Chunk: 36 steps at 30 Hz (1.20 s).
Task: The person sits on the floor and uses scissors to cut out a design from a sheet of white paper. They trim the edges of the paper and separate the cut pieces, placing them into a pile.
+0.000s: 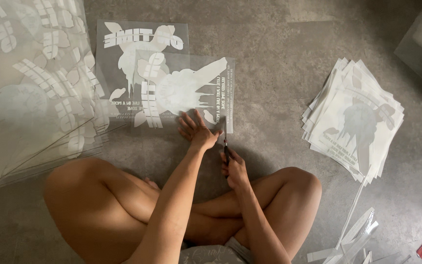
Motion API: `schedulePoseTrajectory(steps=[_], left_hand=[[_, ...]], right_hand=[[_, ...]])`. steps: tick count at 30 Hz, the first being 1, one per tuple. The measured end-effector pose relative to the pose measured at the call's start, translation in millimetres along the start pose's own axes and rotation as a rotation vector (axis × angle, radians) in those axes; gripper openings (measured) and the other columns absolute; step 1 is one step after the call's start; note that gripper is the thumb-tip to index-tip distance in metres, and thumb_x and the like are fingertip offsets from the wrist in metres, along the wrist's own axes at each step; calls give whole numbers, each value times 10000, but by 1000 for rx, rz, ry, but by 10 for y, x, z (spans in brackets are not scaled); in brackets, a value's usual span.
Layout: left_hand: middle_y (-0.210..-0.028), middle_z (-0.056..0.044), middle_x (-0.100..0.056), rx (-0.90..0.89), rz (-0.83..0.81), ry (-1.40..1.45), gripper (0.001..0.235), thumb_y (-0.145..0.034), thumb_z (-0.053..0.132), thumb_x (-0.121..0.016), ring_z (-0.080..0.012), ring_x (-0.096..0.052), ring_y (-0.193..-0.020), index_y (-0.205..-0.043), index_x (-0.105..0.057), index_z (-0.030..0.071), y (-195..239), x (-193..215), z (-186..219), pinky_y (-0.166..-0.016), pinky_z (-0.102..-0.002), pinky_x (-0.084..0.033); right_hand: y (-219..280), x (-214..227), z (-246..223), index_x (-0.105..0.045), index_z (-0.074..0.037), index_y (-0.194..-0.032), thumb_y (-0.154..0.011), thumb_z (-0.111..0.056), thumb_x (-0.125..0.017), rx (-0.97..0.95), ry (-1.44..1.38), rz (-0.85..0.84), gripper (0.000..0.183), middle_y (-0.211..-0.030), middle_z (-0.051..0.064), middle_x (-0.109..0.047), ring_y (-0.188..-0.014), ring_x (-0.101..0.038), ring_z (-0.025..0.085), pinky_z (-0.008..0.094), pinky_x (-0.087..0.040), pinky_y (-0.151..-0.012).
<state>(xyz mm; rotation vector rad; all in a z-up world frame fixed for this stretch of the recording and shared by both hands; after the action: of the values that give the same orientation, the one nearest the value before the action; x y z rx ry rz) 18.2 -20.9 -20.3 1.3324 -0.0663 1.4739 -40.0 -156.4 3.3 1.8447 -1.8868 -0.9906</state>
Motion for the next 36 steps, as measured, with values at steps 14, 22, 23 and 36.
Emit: schedulePoseTrajectory(steps=[14, 22, 23, 36], left_hand=[[-1441, -241, 214, 10, -9, -32, 1096, -725, 584, -599, -436, 197, -1317, -1430, 106, 130, -54, -28, -10, -1030, -575, 119], [-1430, -240, 248, 41, -79, -61, 1102, -736, 610, -567, -431, 246, -1300, -1425, 142, 123, -10, 28, 32, -1007, -583, 159], [-1426, -243, 255, 41, -81, -55, 1106, -734, 596, -576, -434, 245, -1299, -1423, 147, 120, 1, 39, 38, -1010, -580, 156], [-1419, -247, 270, 39, -97, 7, 1066, -771, 556, -556, -441, 245, -1299, -1424, 158, 110, 8, 79, 60, -1013, -564, 160]], right_hand=[[-318, -61, -91, -488, 52, -1198, -824, -31, -561, -10, 17, -12, 389, -610, 6, -368, -460, -275, 47, 166, -229, -392], [-555, -53, -149, -518, 36, -1158, -818, -33, -564, -11, 36, -29, 350, -580, -7, -345, -438, -259, 40, 162, -210, -379], [-594, -45, -147, -501, 46, -1173, -819, -34, -563, -12, 33, -24, 368, -593, -5, -353, -451, -259, 38, 158, -210, -385], [-768, -253, -552, -493, 76, -1171, -815, 6, -488, 15, 121, -31, 362, -598, 7, -352, -474, -262, 49, 158, -205, -396]])
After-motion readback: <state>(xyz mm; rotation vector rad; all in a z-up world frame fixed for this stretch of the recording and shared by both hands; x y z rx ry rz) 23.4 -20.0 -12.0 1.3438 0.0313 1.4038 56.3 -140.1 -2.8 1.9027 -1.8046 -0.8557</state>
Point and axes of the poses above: each hand's wrist, its own y-axis away from the middle knuckle, its own x-axis out of the back of the hand, z = x × y, the point moved 4 cm from there along -y, towards the middle knuckle
